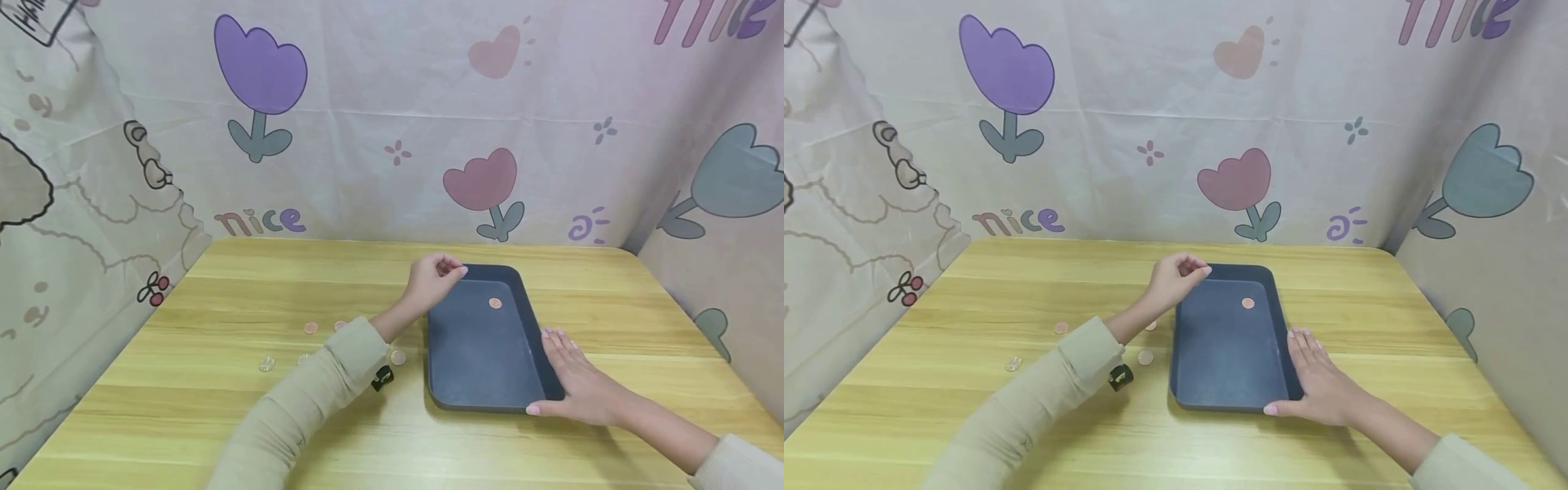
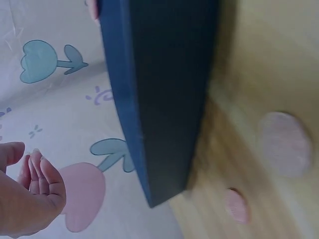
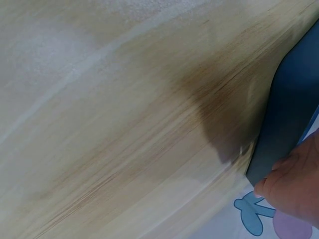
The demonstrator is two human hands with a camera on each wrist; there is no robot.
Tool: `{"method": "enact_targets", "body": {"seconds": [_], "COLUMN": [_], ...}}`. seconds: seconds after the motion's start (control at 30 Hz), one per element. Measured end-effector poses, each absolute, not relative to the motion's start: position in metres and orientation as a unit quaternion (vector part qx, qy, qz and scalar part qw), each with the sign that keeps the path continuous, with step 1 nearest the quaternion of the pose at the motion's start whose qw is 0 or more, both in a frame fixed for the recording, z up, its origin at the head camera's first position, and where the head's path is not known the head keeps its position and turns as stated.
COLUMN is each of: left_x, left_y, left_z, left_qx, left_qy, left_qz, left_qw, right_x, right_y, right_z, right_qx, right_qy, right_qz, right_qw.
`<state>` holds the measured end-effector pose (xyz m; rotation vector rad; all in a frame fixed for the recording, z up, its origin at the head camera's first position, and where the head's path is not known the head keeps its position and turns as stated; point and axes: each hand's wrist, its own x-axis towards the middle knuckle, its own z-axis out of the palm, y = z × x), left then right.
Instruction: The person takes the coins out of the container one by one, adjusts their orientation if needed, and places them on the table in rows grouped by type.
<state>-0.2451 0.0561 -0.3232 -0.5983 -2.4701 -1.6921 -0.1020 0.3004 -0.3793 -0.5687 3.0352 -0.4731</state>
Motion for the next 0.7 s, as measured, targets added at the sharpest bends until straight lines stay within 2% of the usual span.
{"method": "enact_targets", "body": {"seconds": [0.47, 0.7], "left_x": [-0.254, -0.263], "left_y": [0.104, 0.126], "left_z": [-0.310, -0.321], "left_qx": [-0.212, -0.200], "left_qy": [-0.804, -0.827], "left_qz": [-0.553, -0.524], "left_qw": [0.060, 0.040], "right_x": [-0.102, -0.102], "right_y": [0.301, 0.301], "right_z": [-0.379, -0.378], "right_qx": [-0.183, -0.181], "right_qy": [0.971, 0.969], "right_qz": [-0.156, -0.168], "right_qw": [0.015, 0.023]}}
